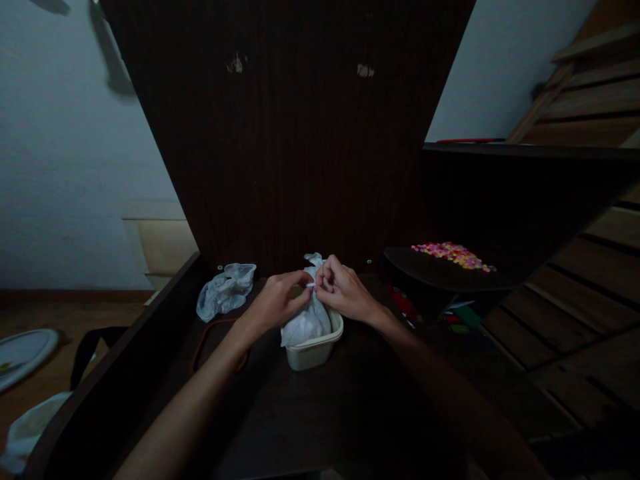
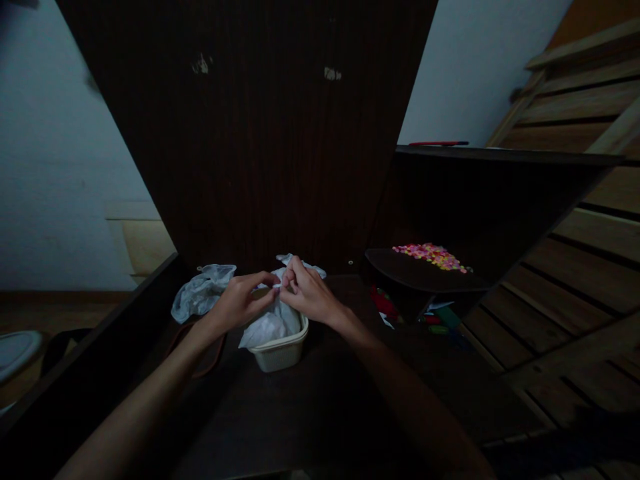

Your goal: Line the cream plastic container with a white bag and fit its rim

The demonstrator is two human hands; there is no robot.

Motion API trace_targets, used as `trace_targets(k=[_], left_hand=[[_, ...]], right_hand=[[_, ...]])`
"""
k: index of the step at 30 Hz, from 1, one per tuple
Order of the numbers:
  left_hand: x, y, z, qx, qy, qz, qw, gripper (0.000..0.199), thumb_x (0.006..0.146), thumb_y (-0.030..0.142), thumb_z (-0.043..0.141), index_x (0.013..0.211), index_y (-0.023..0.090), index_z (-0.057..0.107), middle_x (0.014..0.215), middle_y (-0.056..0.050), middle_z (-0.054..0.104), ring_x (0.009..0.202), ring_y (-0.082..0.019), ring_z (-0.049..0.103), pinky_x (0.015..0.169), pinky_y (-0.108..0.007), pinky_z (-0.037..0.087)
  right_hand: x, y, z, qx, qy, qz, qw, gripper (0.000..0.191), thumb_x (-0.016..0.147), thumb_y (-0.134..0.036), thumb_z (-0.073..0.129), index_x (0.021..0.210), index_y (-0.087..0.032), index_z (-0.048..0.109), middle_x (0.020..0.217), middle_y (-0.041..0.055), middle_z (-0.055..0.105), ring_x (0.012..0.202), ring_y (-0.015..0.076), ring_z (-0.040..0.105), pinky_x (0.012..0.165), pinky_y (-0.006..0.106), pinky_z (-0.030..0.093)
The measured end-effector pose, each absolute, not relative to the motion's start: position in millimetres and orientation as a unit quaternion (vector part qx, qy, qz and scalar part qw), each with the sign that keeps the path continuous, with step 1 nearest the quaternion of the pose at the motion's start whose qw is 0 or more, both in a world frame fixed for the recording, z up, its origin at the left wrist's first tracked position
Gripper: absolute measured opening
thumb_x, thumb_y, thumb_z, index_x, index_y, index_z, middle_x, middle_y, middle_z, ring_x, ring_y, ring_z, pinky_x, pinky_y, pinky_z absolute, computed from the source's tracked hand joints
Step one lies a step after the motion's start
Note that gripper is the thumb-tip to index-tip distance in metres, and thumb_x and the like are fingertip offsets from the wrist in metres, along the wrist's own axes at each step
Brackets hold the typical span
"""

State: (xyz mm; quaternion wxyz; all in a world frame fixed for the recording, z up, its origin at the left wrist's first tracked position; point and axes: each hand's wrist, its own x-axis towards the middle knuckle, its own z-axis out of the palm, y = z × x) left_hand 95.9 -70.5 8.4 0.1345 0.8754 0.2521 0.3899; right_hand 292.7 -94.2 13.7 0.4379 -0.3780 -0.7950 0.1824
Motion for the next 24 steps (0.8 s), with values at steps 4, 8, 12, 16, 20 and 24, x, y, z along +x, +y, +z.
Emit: trace_targets(k=[4, 8, 12, 16, 20, 24], left_hand=[[95, -72, 5, 0.884, 0.227, 0.4, 0.082, 0.013, 0.096, 0.021, 0.056, 0.1, 0.016, 0.066, 0.092, -0.008, 0.074, 0.083, -0.02, 0.071, 0.075, -0.029, 0.055], [94, -72, 2, 0.876, 0.21, 0.426, 0.085, 0.012, 0.096, 0.02, 0.057, 0.1, 0.016, 0.067, 0.089, -0.006, 0.074, 0.08, -0.018, 0.072, 0.073, -0.027, 0.055], [92, -70, -1, 0.851, 0.21, 0.473, 0.092, 0.009, 0.094, 0.017, 0.061, 0.097, 0.016, 0.07, 0.086, -0.004, 0.077, 0.076, -0.016, 0.073, 0.07, -0.023, 0.056], [92, -69, -4, 0.831, 0.201, 0.512, 0.08, 0.008, 0.091, 0.014, 0.065, 0.094, 0.017, 0.072, 0.086, -0.004, 0.079, 0.076, -0.016, 0.075, 0.071, -0.024, 0.059], [93, -68, -6, 0.815, 0.179, 0.544, 0.08, 0.009, 0.089, 0.01, 0.065, 0.09, 0.016, 0.071, 0.089, -0.006, 0.08, 0.081, -0.018, 0.077, 0.075, -0.027, 0.061], [95, -69, -5, 0.816, 0.166, 0.55, 0.07, 0.011, 0.088, 0.007, 0.064, 0.089, 0.016, 0.071, 0.092, -0.008, 0.079, 0.084, -0.018, 0.076, 0.077, -0.029, 0.061]], right_hand=[[293, -93, 10, -0.372, -0.778, 0.221, 0.455, 0.028, 0.077, -0.014, 0.06, 0.083, -0.025, 0.035, 0.079, -0.0046, 0.056, 0.058, 0.0097, 0.043, 0.055, 0.025, 0.035], [297, -93, 5, -0.346, -0.764, 0.261, 0.477, 0.027, 0.08, -0.015, 0.062, 0.082, -0.025, 0.037, 0.08, -0.0035, 0.058, 0.063, 0.0111, 0.047, 0.058, 0.025, 0.038], [300, -95, 7, -0.327, -0.754, 0.286, 0.493, 0.023, 0.086, -0.023, 0.065, 0.089, -0.025, 0.043, 0.086, -0.0004, 0.063, 0.068, 0.0124, 0.053, 0.06, 0.027, 0.044], [297, -99, 13, -0.338, -0.759, 0.248, 0.499, 0.021, 0.084, -0.019, 0.064, 0.09, -0.025, 0.044, 0.085, -0.0001, 0.064, 0.065, 0.012, 0.055, 0.056, 0.025, 0.044], [292, -100, 16, -0.355, -0.779, 0.167, 0.489, 0.025, 0.079, -0.012, 0.063, 0.09, -0.024, 0.044, 0.084, -0.0011, 0.063, 0.062, 0.0109, 0.053, 0.055, 0.025, 0.042], [287, -101, 16, -0.354, -0.794, 0.114, 0.48, 0.029, 0.074, -0.007, 0.06, 0.088, -0.025, 0.042, 0.082, -0.0029, 0.06, 0.059, 0.0097, 0.05, 0.055, 0.025, 0.041]])
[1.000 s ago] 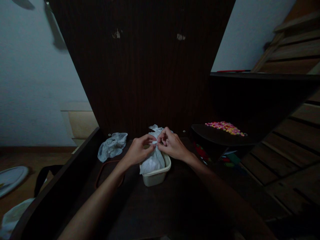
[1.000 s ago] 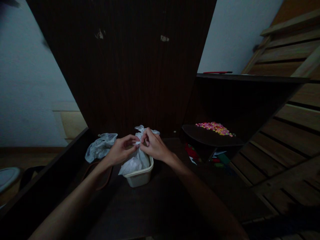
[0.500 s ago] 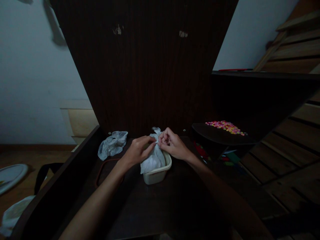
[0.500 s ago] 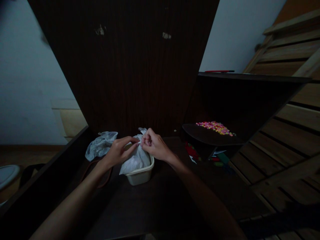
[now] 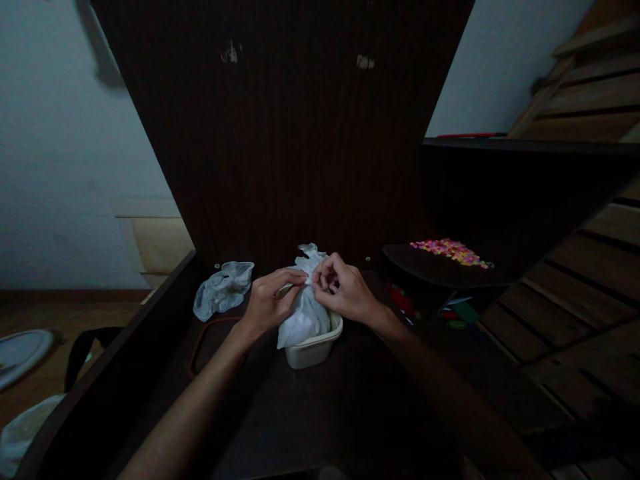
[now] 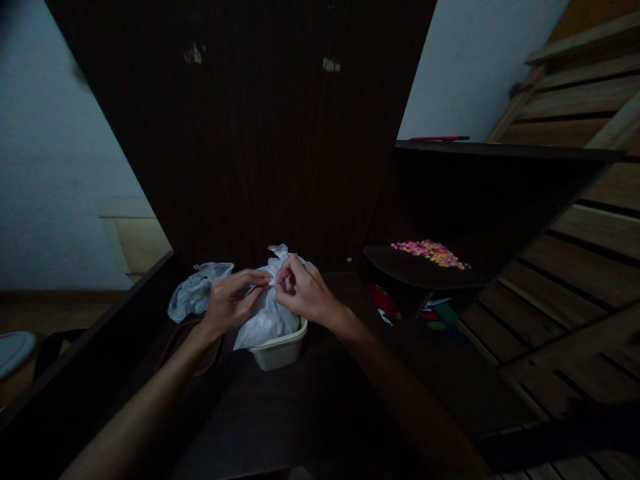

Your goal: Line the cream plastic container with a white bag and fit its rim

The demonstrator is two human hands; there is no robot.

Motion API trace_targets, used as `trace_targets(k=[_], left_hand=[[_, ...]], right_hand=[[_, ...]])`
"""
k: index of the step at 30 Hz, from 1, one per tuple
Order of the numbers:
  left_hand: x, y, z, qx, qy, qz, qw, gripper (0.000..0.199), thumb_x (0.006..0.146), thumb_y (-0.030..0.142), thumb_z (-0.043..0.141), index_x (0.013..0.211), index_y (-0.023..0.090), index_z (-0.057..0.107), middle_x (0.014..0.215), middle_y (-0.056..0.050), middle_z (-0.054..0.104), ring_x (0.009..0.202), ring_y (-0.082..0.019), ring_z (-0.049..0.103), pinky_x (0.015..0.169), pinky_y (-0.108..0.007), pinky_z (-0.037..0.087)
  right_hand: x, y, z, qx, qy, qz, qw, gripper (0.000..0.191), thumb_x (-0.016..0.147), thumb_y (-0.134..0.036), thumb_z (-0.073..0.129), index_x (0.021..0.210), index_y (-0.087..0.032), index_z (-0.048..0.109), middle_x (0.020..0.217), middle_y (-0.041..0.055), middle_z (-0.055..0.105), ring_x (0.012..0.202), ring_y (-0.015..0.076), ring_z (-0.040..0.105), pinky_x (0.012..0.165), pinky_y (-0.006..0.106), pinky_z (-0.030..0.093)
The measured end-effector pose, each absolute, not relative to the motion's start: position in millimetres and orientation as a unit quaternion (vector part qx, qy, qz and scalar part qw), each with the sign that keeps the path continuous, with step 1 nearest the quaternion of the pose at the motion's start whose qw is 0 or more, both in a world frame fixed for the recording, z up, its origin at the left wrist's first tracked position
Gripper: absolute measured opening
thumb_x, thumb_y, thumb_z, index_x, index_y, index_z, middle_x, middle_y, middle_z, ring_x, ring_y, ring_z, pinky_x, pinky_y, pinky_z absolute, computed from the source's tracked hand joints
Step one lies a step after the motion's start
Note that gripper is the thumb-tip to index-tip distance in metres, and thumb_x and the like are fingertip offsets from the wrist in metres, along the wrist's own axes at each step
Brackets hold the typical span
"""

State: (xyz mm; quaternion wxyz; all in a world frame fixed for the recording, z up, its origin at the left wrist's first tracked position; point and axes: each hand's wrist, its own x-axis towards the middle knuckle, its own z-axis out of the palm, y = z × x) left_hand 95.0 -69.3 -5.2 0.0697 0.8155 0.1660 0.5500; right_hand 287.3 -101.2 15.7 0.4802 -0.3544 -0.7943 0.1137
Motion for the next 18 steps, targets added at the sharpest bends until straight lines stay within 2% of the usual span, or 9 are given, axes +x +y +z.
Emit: trace_targets(k=[6, 11, 18], left_hand=[[95, -72, -3, 0.825, 0.149, 0.544, 0.046, 0.013, 0.09, 0.007, 0.062, 0.091, 0.016, 0.07, 0.093, -0.009, 0.077, 0.084, -0.018, 0.074, 0.074, -0.029, 0.06], [94, -71, -3, 0.829, 0.135, 0.539, 0.057, 0.013, 0.091, 0.007, 0.061, 0.092, 0.017, 0.07, 0.093, -0.009, 0.076, 0.084, -0.017, 0.074, 0.074, -0.029, 0.06], [94, -70, -3, 0.822, 0.123, 0.551, 0.08, 0.013, 0.091, 0.007, 0.061, 0.086, 0.017, 0.069, 0.091, -0.008, 0.076, 0.082, -0.017, 0.074, 0.073, -0.029, 0.059]], right_hand=[[286, -102, 19, -0.35, -0.795, 0.141, 0.476, 0.031, 0.073, -0.007, 0.056, 0.082, -0.026, 0.033, 0.076, -0.0051, 0.05, 0.057, 0.0095, 0.042, 0.055, 0.025, 0.035], [289, -97, 15, -0.319, -0.776, 0.239, 0.489, 0.033, 0.069, -0.008, 0.056, 0.081, -0.026, 0.031, 0.078, -0.0054, 0.049, 0.06, 0.0102, 0.038, 0.055, 0.025, 0.031], [291, -87, 7, -0.256, -0.724, 0.393, 0.505, 0.032, 0.07, -0.014, 0.057, 0.081, -0.025, 0.03, 0.08, -0.0043, 0.047, 0.068, 0.0113, 0.04, 0.06, 0.024, 0.034]])
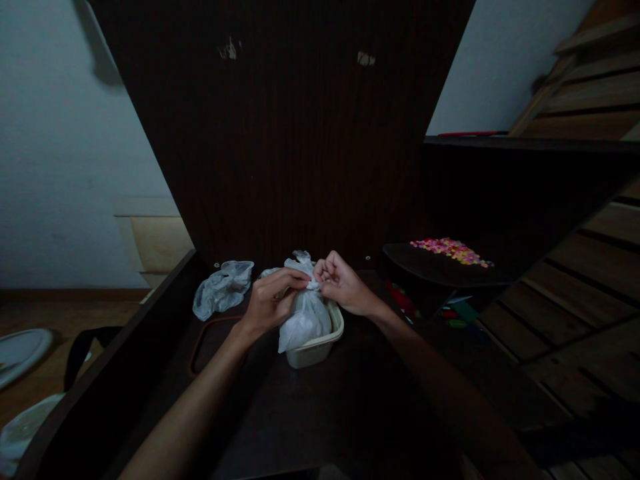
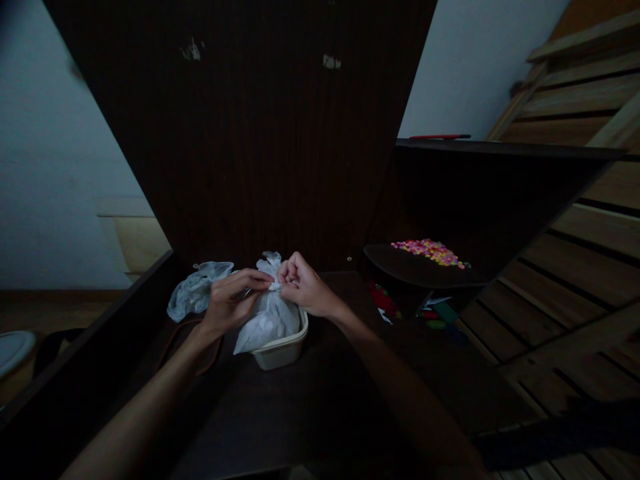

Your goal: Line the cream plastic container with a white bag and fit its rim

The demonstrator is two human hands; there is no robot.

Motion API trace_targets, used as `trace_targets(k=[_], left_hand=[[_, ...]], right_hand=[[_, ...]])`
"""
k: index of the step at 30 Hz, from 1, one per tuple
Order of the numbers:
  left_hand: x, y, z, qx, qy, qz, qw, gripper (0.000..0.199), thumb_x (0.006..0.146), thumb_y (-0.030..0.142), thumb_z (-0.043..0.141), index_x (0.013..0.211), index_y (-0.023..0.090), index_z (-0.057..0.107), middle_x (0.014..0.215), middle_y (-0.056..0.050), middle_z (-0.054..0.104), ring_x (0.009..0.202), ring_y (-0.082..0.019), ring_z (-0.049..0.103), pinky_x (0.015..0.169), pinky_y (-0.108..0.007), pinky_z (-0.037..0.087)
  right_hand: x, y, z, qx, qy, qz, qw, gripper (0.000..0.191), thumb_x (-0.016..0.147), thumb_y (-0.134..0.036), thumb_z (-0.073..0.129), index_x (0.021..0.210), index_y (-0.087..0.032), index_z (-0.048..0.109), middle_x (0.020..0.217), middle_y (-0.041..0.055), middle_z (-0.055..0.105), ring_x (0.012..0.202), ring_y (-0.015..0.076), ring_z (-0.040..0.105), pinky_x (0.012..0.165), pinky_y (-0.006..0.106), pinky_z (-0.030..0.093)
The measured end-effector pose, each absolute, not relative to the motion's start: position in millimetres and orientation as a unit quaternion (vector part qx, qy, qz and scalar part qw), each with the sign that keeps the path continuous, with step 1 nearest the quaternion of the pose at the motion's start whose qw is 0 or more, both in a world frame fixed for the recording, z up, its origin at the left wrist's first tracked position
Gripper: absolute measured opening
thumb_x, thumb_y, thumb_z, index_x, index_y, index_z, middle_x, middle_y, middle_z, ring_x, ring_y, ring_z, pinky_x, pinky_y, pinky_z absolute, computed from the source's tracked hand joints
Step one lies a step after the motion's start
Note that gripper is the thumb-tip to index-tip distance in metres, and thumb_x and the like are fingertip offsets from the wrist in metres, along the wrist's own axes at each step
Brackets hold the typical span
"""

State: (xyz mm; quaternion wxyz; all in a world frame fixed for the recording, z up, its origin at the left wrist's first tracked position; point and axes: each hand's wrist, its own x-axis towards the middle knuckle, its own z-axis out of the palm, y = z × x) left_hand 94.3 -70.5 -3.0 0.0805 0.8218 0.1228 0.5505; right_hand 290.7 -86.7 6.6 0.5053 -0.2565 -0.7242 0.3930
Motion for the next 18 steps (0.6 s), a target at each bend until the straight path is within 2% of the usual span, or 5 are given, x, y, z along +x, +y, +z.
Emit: trace_targets(k=[8, 13, 18], left_hand=[[99, -71, -1, 0.811, 0.147, 0.555, 0.108, 0.011, 0.091, 0.011, 0.063, 0.085, 0.017, 0.069, 0.089, -0.008, 0.076, 0.082, -0.018, 0.073, 0.073, -0.031, 0.059], [100, -70, 3, 0.827, 0.17, 0.529, 0.089, 0.007, 0.092, 0.013, 0.063, 0.091, 0.017, 0.068, 0.089, -0.006, 0.075, 0.083, -0.017, 0.072, 0.076, -0.03, 0.058], [99, -73, 9, 0.842, 0.167, 0.508, 0.076, 0.005, 0.09, 0.012, 0.064, 0.092, 0.017, 0.067, 0.088, -0.006, 0.074, 0.081, -0.016, 0.071, 0.075, -0.029, 0.057]], right_hand=[[295, -74, 3, -0.254, -0.671, 0.498, 0.487, 0.047, 0.074, -0.039, 0.071, 0.081, -0.026, 0.027, 0.078, -0.0057, 0.047, 0.06, 0.0087, 0.037, 0.053, 0.021, 0.034], [296, -77, 11, -0.283, -0.7, 0.393, 0.525, 0.034, 0.075, -0.026, 0.07, 0.084, -0.024, 0.037, 0.08, -0.0035, 0.054, 0.07, 0.0112, 0.049, 0.064, 0.025, 0.041], [297, -91, 23, -0.339, -0.742, 0.311, 0.488, 0.029, 0.077, -0.02, 0.067, 0.089, -0.024, 0.041, 0.085, -0.0026, 0.056, 0.064, 0.0097, 0.047, 0.058, 0.025, 0.038]])
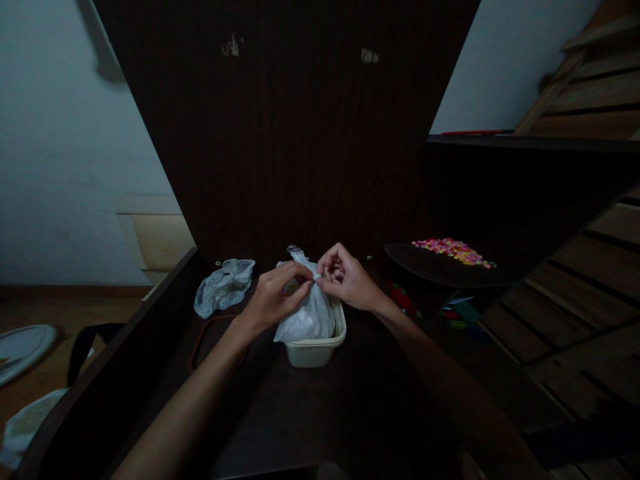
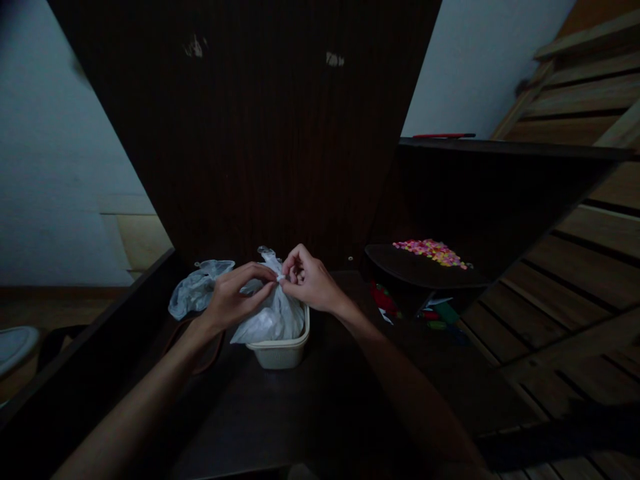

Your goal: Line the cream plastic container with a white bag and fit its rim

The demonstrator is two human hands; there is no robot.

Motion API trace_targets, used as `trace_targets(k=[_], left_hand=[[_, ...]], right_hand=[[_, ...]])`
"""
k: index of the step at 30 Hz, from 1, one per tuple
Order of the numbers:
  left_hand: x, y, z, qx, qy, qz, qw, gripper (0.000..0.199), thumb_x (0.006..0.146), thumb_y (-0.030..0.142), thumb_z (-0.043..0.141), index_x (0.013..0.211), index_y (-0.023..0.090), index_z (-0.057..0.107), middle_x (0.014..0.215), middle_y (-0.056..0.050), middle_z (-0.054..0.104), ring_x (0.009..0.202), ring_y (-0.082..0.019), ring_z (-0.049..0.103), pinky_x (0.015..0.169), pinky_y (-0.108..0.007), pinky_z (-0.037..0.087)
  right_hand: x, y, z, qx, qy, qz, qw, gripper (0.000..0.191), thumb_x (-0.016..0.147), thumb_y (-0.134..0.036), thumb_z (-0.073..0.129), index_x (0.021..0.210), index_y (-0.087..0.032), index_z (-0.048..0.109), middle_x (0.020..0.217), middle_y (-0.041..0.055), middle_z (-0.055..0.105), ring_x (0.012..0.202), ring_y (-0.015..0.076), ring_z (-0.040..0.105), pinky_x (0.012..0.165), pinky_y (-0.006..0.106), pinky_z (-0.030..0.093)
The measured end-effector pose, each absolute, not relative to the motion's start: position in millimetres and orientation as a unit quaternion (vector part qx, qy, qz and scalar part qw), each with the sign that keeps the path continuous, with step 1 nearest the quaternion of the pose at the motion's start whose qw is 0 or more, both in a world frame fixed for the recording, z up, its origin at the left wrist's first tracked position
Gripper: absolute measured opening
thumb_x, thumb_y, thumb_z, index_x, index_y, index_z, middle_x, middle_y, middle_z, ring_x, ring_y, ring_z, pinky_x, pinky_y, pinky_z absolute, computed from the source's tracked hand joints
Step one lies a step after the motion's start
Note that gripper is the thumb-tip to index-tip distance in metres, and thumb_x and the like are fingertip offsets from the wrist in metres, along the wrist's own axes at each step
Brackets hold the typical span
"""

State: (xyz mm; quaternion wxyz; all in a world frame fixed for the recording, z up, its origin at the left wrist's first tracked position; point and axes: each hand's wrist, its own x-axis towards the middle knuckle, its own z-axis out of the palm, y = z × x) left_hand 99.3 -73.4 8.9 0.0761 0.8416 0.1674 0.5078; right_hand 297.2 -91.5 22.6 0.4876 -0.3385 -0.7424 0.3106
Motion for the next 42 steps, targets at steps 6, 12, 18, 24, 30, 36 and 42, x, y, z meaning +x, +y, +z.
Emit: trace_targets(k=[6, 12, 18, 24, 30, 36, 42], left_hand=[[98, -73, 11, 0.803, 0.193, 0.514, 0.232, 0.009, 0.088, 0.019, 0.069, 0.096, 0.016, 0.068, 0.091, -0.007, 0.075, 0.082, -0.018, 0.073, 0.075, -0.028, 0.06], [94, -64, 19, 0.844, 0.167, 0.47, 0.196, 0.011, 0.09, 0.018, 0.067, 0.101, 0.016, 0.071, 0.096, -0.008, 0.077, 0.087, -0.018, 0.073, 0.079, -0.031, 0.06], [95, -60, 19, 0.859, 0.149, 0.478, 0.109, 0.01, 0.091, 0.018, 0.068, 0.1, 0.019, 0.072, 0.093, -0.005, 0.072, 0.081, -0.015, 0.067, 0.07, -0.027, 0.054], [97, -59, 20, 0.887, 0.143, 0.431, 0.082, 0.007, 0.097, 0.019, 0.06, 0.099, 0.016, 0.067, 0.09, -0.006, 0.068, 0.086, -0.017, 0.064, 0.076, -0.03, 0.052], [101, -64, 27, 0.905, 0.155, 0.394, 0.049, 0.009, 0.099, 0.02, 0.054, 0.1, 0.018, 0.063, 0.093, -0.006, 0.066, 0.088, -0.019, 0.063, 0.079, -0.032, 0.053], [104, -68, 24, 0.908, 0.148, 0.392, -0.022, 0.011, 0.099, 0.016, 0.05, 0.099, 0.016, 0.061, 0.092, -0.009, 0.065, 0.086, -0.02, 0.061, 0.075, -0.033, 0.053], [105, -69, 20, 0.899, 0.147, 0.413, -0.017, 0.011, 0.098, 0.012, 0.051, 0.101, 0.016, 0.06, 0.093, -0.009, 0.066, 0.087, -0.02, 0.062, 0.077, -0.034, 0.053]], right_hand=[[299, -95, 28, -0.344, -0.787, 0.25, 0.447, 0.028, 0.077, -0.013, 0.06, 0.086, -0.025, 0.036, 0.084, -0.0033, 0.054, 0.066, 0.0107, 0.046, 0.06, 0.026, 0.038], [302, -89, 23, -0.316, -0.77, 0.299, 0.467, 0.028, 0.08, -0.018, 0.06, 0.084, -0.025, 0.033, 0.088, -0.002, 0.054, 0.068, 0.011, 0.048, 0.061, 0.027, 0.041], [304, -81, 16, -0.281, -0.708, 0.428, 0.486, 0.038, 0.082, -0.03, 0.067, 0.082, -0.026, 0.03, 0.086, -0.0026, 0.056, 0.068, 0.0115, 0.056, 0.06, 0.028, 0.051], [304, -88, 23, -0.335, -0.733, 0.316, 0.5, 0.031, 0.077, -0.022, 0.067, 0.086, -0.025, 0.037, 0.082, -0.0028, 0.058, 0.066, 0.0118, 0.055, 0.061, 0.027, 0.048], [303, -104, 38, -0.388, -0.834, 0.069, 0.386, 0.021, 0.078, -0.011, 0.057, 0.087, -0.024, 0.044, 0.077, -0.0023, 0.051, 0.066, 0.0138, 0.05, 0.061, 0.028, 0.039], [300, -99, 34, -0.4, -0.837, 0.054, 0.369, 0.025, 0.076, -0.012, 0.053, 0.083, -0.025, 0.033, 0.076, -0.0026, 0.046, 0.063, 0.0142, 0.044, 0.061, 0.029, 0.033], [298, -96, 32, -0.405, -0.826, 0.099, 0.378, 0.025, 0.076, -0.014, 0.051, 0.08, -0.025, 0.029, 0.075, -0.0035, 0.046, 0.064, 0.0136, 0.043, 0.062, 0.028, 0.032]])
